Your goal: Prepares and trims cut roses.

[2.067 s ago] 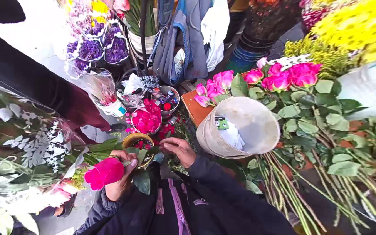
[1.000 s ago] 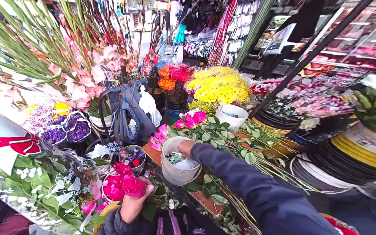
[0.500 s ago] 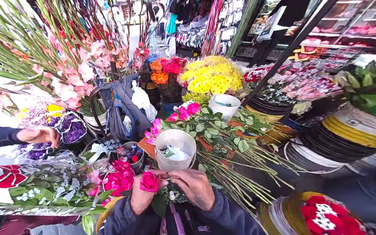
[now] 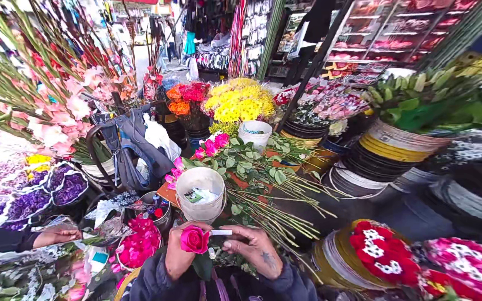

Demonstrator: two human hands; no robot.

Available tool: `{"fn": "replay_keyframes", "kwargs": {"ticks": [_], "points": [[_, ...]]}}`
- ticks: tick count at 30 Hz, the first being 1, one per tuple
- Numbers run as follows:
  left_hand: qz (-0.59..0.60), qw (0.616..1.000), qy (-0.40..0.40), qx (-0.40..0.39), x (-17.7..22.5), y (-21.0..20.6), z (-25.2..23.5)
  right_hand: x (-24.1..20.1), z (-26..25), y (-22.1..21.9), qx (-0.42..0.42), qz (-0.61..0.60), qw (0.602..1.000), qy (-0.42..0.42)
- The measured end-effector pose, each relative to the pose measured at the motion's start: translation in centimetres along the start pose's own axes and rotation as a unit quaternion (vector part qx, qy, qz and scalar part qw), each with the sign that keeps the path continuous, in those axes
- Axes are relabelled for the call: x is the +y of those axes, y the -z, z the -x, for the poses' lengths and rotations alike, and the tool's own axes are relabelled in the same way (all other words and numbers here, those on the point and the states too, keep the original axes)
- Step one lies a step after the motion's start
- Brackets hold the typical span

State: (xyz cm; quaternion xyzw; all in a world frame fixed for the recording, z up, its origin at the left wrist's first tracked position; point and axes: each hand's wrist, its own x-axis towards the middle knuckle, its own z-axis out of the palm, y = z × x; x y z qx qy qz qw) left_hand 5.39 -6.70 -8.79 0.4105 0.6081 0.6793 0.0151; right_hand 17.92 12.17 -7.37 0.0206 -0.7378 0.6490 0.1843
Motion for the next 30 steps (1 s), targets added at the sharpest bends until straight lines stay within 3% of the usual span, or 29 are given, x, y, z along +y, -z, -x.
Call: {"fn": "replay_keyframes", "kwargs": {"ticks": [4, 7, 11, 15, 19, 26, 30], "points": [[0.017, 1.0, 0.023, -0.002, 0.1, -0.7, 0.2, -0.9, 1.0, 0.7, -0.005, -0.052, 0.998, -0.021], [0.05, 0.995, 0.073, -0.048, -0.1, -0.7, 0.6, -1.0, 1.4, 0.7, 0.036, -0.058, 0.997, -0.022], [0.071, 0.989, 0.09, -0.096, -1.0, -0.6, 0.9, -1.5, 1.6, 0.9, 0.019, -0.041, 0.996, -0.073], [0.1, 0.992, -0.019, -0.077, -5.1, -0.7, 1.9, -1.5, 1.9, 0.9, 0.013, -0.046, 0.995, -0.088], [0.086, 0.988, 0.08, -0.099, -1.5, -0.6, 0.9, -1.8, 2.2, 1.0, 0.017, -0.044, 0.994, -0.1], [0.089, 0.987, 0.089, -0.104, -1.5, -0.9, 0.7, -1.9, 2.4, 0.8, 0.038, -0.027, 0.994, -0.1], [0.083, 0.981, 0.112, -0.136, -1.7, -0.9, 0.6, -1.2, 2.5, 0.5, 0.069, -0.044, 0.995, -0.051]]}}
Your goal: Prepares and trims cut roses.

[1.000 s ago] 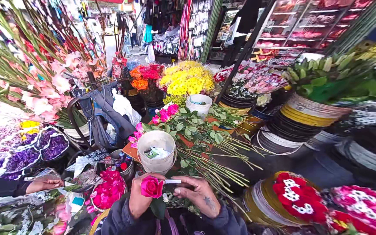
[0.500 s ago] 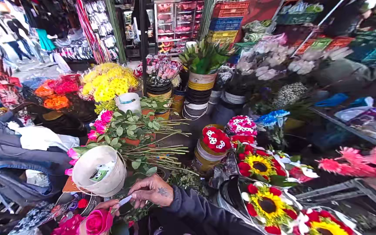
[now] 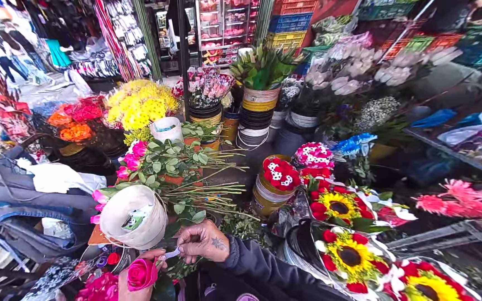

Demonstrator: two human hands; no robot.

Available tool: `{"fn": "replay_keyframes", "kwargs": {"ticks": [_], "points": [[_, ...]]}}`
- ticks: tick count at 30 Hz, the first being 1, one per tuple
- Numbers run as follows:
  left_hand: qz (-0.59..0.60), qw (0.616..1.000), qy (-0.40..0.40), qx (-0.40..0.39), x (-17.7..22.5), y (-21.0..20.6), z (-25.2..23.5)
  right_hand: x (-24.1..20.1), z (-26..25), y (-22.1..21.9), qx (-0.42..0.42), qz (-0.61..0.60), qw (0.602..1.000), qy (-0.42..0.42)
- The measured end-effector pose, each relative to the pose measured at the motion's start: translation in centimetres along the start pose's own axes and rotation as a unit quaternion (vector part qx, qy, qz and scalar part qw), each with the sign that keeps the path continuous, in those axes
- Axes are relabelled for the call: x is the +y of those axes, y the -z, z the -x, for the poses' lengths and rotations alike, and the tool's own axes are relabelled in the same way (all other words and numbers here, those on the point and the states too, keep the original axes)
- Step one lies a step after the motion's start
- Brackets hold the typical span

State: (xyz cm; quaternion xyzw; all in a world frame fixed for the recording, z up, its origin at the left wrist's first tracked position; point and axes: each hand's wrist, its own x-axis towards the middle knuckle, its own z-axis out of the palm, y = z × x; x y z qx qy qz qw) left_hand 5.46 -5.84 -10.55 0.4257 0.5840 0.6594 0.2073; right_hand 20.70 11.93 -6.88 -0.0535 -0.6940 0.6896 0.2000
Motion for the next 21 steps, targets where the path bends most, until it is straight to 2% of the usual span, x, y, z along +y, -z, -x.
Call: {"fn": "replay_keyframes", "kwargs": {"ticks": [3, 6, 8, 14, 18, 21], "points": [[-0.034, 0.999, 0.032, -0.024, -0.1, -0.1, -0.4, 0.2, -0.1, 0.1, 0.058, -0.001, 0.996, 0.061], [-0.038, 0.998, 0.046, -0.011, 0.0, -0.2, -0.7, 1.2, -0.8, 0.5, 0.153, 0.108, 0.971, 0.15], [-0.033, 0.999, 0.042, 0.0, 0.2, -0.5, -0.8, 2.2, -1.4, 0.2, 0.183, 0.181, 0.948, 0.189], [-0.091, 0.995, -0.007, 0.043, -0.7, -1.8, -1.3, 4.2, -2.0, -2.4, 0.096, 0.206, 0.952, 0.206], [-0.088, 0.992, -0.04, 0.076, -0.4, -2.0, -1.2, 3.6, -1.6, -2.1, 0.084, 0.182, 0.97, 0.134], [-0.041, 0.996, -0.052, 0.056, -0.2, -1.9, -1.0, 3.2, -1.3, -2.0, 0.068, 0.161, 0.98, 0.099]]}}
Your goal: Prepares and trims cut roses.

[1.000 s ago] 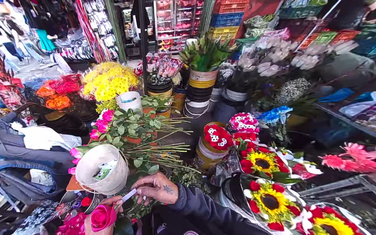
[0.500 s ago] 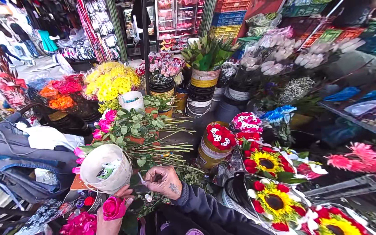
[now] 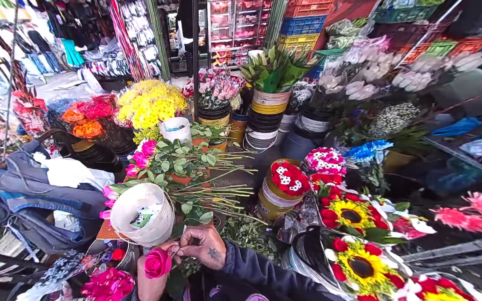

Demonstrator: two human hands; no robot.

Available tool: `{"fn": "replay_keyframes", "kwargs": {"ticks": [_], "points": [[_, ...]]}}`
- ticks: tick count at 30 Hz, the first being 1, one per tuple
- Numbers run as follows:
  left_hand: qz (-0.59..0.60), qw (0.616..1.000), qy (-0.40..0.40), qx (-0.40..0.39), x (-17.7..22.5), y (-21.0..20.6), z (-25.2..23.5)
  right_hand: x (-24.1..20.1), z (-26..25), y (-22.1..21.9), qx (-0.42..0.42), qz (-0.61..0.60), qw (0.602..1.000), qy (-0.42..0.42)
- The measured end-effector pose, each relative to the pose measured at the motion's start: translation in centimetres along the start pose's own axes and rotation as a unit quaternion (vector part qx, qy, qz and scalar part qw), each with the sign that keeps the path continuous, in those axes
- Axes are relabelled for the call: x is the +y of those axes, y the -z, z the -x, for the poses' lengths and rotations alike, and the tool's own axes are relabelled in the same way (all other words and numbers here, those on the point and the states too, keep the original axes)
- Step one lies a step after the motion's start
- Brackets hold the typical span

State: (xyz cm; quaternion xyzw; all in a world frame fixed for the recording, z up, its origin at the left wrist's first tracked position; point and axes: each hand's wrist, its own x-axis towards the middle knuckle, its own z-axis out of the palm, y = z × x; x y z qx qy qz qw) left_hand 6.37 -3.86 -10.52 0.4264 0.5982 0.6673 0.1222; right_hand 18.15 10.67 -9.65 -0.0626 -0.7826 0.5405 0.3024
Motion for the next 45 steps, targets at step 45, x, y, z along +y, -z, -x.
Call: {"fn": "replay_keyframes", "kwargs": {"ticks": [45], "points": [[0.005, 0.983, 0.037, -0.178, 1.0, 1.5, 0.8, -0.5, -1.7, 2.0, -0.083, -0.499, 0.842, -0.188]]}}
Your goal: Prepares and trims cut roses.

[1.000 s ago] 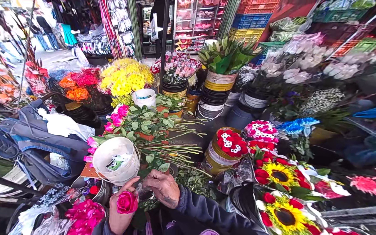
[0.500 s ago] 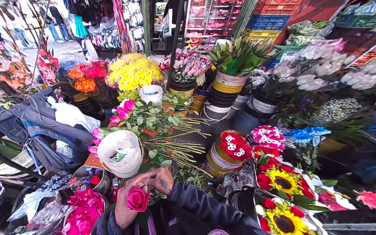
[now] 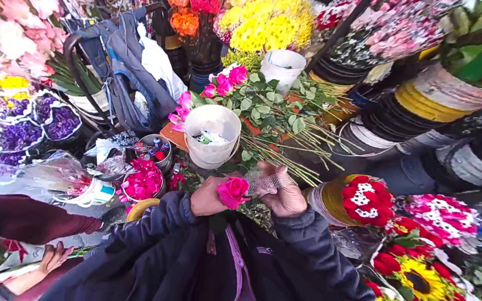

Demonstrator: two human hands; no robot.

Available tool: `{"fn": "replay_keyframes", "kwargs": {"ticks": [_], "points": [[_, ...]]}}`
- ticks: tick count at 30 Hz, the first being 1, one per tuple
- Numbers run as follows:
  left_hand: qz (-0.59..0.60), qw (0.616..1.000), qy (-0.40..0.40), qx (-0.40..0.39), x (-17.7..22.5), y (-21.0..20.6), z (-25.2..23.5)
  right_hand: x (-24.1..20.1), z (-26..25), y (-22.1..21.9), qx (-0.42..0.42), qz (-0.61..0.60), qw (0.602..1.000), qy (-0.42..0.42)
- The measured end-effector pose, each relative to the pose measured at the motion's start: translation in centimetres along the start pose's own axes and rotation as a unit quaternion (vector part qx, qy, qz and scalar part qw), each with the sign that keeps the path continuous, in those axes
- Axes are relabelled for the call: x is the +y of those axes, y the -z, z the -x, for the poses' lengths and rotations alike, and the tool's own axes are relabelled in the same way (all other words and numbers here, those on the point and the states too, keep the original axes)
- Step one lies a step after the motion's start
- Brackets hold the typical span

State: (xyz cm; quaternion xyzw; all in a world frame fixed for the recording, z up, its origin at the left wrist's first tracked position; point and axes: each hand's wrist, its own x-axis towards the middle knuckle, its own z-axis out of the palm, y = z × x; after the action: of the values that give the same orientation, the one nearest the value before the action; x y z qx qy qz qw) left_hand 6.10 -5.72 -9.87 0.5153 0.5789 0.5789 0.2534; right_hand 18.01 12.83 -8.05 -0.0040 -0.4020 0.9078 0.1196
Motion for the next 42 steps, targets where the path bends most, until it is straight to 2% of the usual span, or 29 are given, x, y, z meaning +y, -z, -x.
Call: {"fn": "replay_keyframes", "kwargs": {"ticks": [2, 3, 4, 5, 7, 9, 10, 13, 15, 16, 18, 23, 27, 29, 33, 37, 40, 42], "points": [[0.003, 1.0, -0.013, 0.021, 0.1, -0.1, 0.0, -1.0, 0.1, 0.1, -0.076, 0.005, 0.997, 0.017], [0.021, 0.999, -0.019, 0.034, 0.1, -0.2, -0.1, -1.9, 0.0, -0.1, -0.095, 0.062, 0.993, 0.028], [0.036, 0.998, -0.02, 0.046, 0.1, -0.2, -0.1, -2.9, 0.0, -0.5, -0.098, 0.169, 0.98, 0.045], [0.044, 0.997, -0.012, 0.058, 0.2, -0.2, -0.1, -4.1, 0.0, -1.0, -0.109, 0.296, 0.946, 0.069], [0.015, 0.996, 0.021, 0.089, 0.2, -0.3, -0.3, -6.5, -0.2, -2.5, -0.158, 0.526, 0.825, 0.129], [-0.042, 0.992, 0.049, 0.105, 0.6, -0.7, -0.6, -7.9, -0.3, -4.6, -0.215, 0.669, 0.689, 0.177], [-0.061, 0.991, 0.055, 0.101, 0.8, -1.0, -0.8, -8.2, -0.4, -5.6, -0.249, 0.705, 0.638, 0.184], [-0.08, 0.993, 0.044, 0.08, 1.0, -1.7, -1.4, -7.8, -1.2, -6.8, -0.359, 0.742, 0.545, 0.156], [-0.074, 0.995, 0.017, 0.063, 0.9, -1.8, -1.5, -7.1, -1.7, -6.8, -0.389, 0.766, 0.492, 0.144], [-0.066, 0.996, 0.005, 0.058, 0.8, -1.9, -1.5, -6.8, -1.9, -6.6, -0.394, 0.772, 0.478, 0.144], [-0.06, 0.997, 0.014, 0.052, 0.8, -1.8, -1.5, -6.4, -2.4, -6.0, -0.395, 0.771, 0.477, 0.148], [-0.056, 0.991, 0.12, -0.008, 1.4, -0.7, -1.8, -5.9, -2.8, -4.1, -0.341, 0.758, 0.52, 0.198], [0.021, 0.995, 0.092, -0.012, 0.2, 0.5, -1.2, -6.1, -2.8, -3.7, -0.311, 0.759, 0.537, 0.198], [0.077, 0.995, 0.061, 0.013, 0.0, 1.4, -0.9, -6.3, -2.7, -3.8, -0.311, 0.756, 0.539, 0.201], [0.158, 0.977, 0.041, 0.135, 0.9, 2.0, -1.5, -6.2, -2.8, -3.6, -0.333, 0.753, 0.528, 0.208], [0.059, 0.988, 0.084, 0.116, 1.7, 1.9, -2.4, -5.3, -3.2, -3.1, -0.347, 0.76, 0.502, 0.224], [0.123, 0.978, 0.112, 0.125, 1.9, 1.8, -2.8, -4.6, -3.6, -2.2, -0.345, 0.769, 0.488, 0.228], [0.173, 0.964, 0.13, 0.157, 1.7, 1.2, -3.1, -4.1, -3.6, -1.4, -0.333, 0.764, 0.502, 0.232]]}}
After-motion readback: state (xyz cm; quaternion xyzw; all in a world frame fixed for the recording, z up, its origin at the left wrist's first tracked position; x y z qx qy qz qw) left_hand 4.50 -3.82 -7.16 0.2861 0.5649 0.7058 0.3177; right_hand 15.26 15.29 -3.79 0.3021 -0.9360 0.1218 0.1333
